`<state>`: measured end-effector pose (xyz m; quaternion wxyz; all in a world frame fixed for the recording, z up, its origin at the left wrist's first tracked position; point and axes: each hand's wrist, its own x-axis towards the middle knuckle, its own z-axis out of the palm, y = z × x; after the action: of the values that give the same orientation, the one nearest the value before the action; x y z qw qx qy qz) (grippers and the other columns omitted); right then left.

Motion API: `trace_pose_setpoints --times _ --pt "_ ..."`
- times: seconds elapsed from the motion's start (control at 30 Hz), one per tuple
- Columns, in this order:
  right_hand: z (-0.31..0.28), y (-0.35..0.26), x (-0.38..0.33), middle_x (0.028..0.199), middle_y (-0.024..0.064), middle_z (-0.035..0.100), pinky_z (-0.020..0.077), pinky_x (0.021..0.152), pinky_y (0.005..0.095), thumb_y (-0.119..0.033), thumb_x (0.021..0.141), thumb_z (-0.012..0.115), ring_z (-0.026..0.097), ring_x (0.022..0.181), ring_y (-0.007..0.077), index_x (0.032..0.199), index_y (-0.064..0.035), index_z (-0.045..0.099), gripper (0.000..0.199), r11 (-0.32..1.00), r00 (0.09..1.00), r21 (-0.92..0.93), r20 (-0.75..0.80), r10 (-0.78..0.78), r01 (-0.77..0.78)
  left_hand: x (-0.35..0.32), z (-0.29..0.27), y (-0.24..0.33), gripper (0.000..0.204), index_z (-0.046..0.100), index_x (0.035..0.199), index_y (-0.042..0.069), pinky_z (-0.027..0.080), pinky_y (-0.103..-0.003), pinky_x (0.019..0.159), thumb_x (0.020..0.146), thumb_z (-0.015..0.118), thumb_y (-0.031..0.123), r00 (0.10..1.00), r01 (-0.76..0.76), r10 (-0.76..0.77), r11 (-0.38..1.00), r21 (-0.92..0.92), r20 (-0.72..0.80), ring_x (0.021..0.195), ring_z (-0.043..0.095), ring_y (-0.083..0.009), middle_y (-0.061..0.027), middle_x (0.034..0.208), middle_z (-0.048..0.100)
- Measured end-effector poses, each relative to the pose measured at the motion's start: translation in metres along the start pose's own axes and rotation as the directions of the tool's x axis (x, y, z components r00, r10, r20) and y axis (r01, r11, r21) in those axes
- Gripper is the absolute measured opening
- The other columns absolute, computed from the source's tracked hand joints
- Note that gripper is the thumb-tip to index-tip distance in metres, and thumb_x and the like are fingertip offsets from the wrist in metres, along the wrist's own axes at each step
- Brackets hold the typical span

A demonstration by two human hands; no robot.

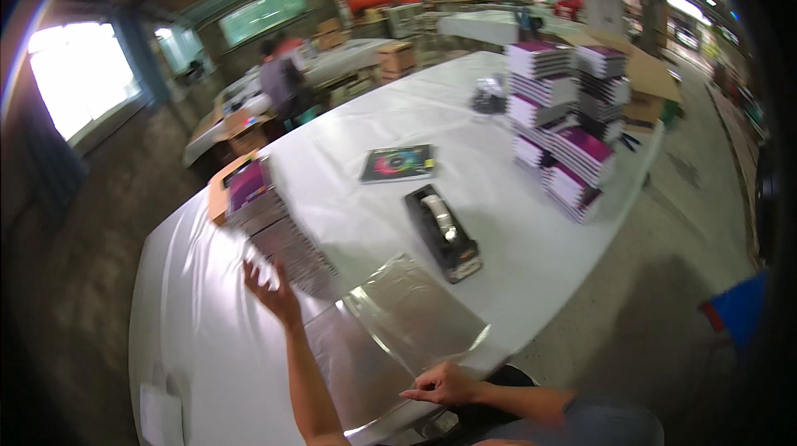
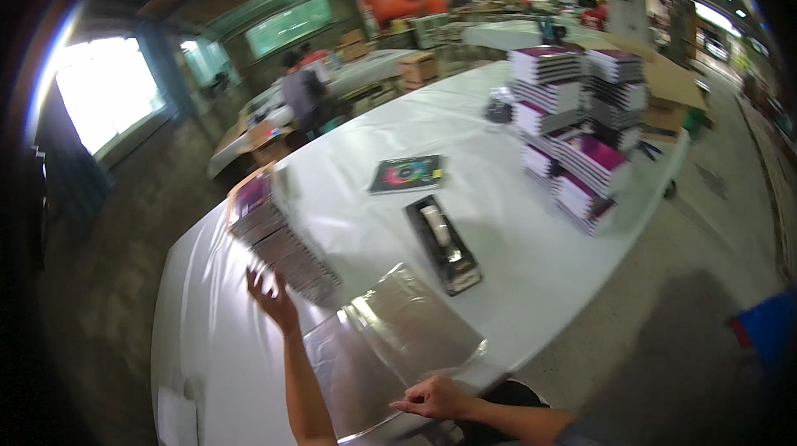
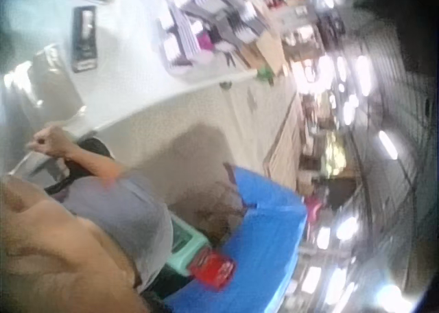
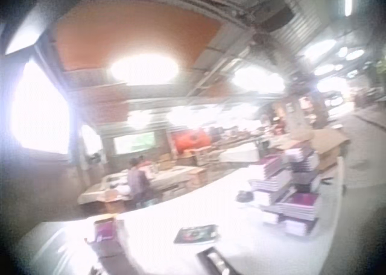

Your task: The person places spiral-bound notebooks into clear plastic sleeves and seals them with a tape dispenser. They repeat this process for several notebooks, stacking the finished packages on the table.

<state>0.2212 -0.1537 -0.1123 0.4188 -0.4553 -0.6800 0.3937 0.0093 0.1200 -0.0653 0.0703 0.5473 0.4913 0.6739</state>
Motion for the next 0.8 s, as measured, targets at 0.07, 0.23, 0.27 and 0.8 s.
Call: trace_pose_setpoints --times 0.07,0.23,0.27,0.8 --pt "-0.007 -0.005 -0.004 0.052 0.0074 0.052 0.0384 0.046 0.0289 -0.027 0.086 0.069 0.052 0.046 0.016 0.062 -0.0008 0.058 0.037 0.975 0.999 0.22 -0.046 0.001 0.009 -0.018 -0.008 0.029 0.062 0.043 0.133 0.004 0.042 -0.045 0.089 0.083 0.071 0.027 0.992 -0.028 0.02 0.998 0.063 0.122 0.118 0.046 -0.0278 -0.0122 0.132 0.042" --pt "-0.066 -0.015 -0.02 0.083 0.008 0.063 0.0505 0.063 0.0304 -0.003 0.077 0.074 0.063 0.075 0.0208 0.093 -0.0054 0.068 0.018 0.897 0.831 -0.179 -0.336 -0.443 0.405 -0.068 -0.03 0.055 0.049 0.054 0.117 0.005 0.039 -0.043 0.097 0.073 0.075 0.014 0.856 -0.221 0.128 0.967 0.13 0.5 0.116 0.047 -0.0353 -0.0168 0.121 0.05" --pt "-0.089 -0.018 -0.019 0.086 0.0086 0.063 0.0507 0.068 0.0321 -0.003 0.077 0.073 0.062 0.081 0.0226 0.096 -0.0055 0.067 0.02 0.884 0.787 -0.343 -0.426 -0.447 0.316 -0.08 -0.037 0.058 0.05 0.055 0.116 0.007 0.04 -0.041 0.096 0.072 0.076 0.014 0.807 -0.248 0.102 0.953 0.177 0.581 0.116 0.047 -0.0347 -0.0158 0.121 0.051" --pt "-0.373 0.06 -0.037 0.151 0.0046 0.017 0.0239 0.105 0.0615 0.005 0.069 0.067 0.022 0.139 0.028 0.145 -0.0365 0.019 0.099 0.134 0.539 -0.677 -0.676 -0.502 -0.724 -0.107 -0.076 0.054 0.087 0.022 0.148 0.029 0.02 -0.063 0.105 0.075 0.065 0.053 0.151 -0.521 -0.413 0.739 0.428 0.898 0.141 0.015 -0.0347 -0.0112 0.152 0.023"
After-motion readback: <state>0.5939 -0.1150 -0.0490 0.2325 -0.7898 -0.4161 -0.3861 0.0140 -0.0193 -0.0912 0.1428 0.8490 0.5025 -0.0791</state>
